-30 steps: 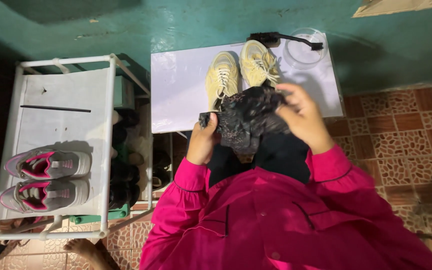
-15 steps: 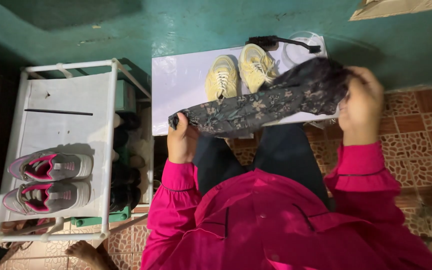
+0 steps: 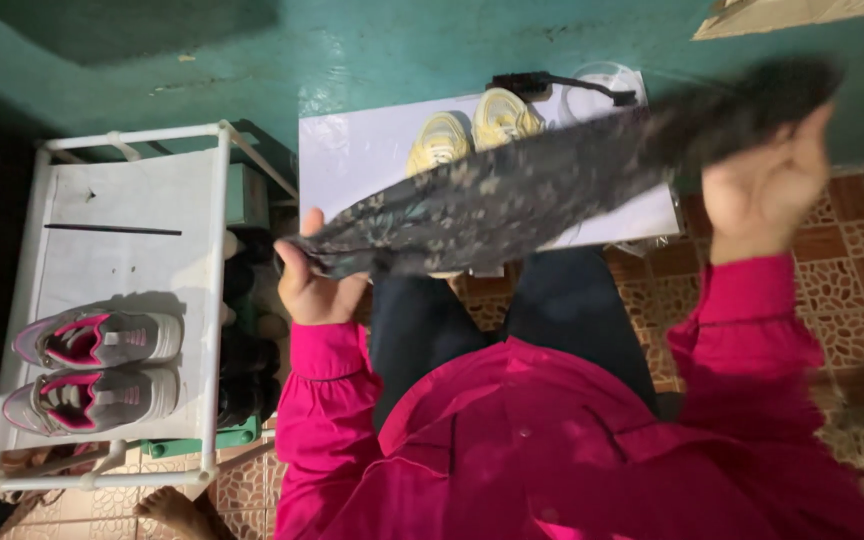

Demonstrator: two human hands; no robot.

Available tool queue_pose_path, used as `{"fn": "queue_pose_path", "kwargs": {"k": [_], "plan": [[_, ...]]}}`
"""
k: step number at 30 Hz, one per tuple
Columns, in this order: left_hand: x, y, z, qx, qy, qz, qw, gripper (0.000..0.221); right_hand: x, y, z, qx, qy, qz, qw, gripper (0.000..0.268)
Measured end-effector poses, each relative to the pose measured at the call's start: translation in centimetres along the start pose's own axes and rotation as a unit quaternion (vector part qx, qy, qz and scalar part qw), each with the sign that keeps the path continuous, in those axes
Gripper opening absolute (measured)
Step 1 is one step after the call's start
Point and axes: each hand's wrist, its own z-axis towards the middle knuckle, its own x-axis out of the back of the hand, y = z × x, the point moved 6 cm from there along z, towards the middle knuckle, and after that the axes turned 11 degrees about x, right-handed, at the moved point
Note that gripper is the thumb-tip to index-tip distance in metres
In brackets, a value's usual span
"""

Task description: Cleaning and brushing a pair of sneakers using a cloth and a brush at a workstation.

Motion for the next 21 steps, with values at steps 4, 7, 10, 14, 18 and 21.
{"fn": "queue_pose_path", "kwargs": {"k": [4, 7, 10, 14, 18, 21], "plan": [[-0.6, -6.5, 0.4, 0.057, -0.102, -0.075, 0.990, 0.053, 4.7, 5.5, -3.6, -0.059, 0.133, -0.085, 0.986, 0.058], [-1.2, -11.9, 0.8, 0.180, -0.088, 0.023, 0.979, 0.115, 8.1, 11.7, -8.1, -0.290, 0.024, 0.142, 0.946, 0.043], [-0.3, -14.4, -0.3, 0.305, 0.003, 0.148, 0.941, 0.093, 3.5, 10.4, -9.6, -0.301, 0.056, -0.188, 0.933, 0.033], [-1.1, -12.8, 0.3, 0.383, 0.041, 0.541, 0.748, 0.056, 2.9, 7.5, -7.5, -0.251, -0.048, -0.386, 0.886, 0.073], [-3.0, -12.4, 1.4, 0.344, 0.067, 0.665, 0.659, 0.055, -2.2, 5.1, -7.0, -0.231, -0.119, -0.451, 0.854, 0.084], [-6.9, -11.0, 3.8, 0.124, 0.057, 0.659, 0.740, 0.101, -8.2, 4.7, -7.4, -0.255, -0.238, -0.407, 0.844, 0.077]]}}
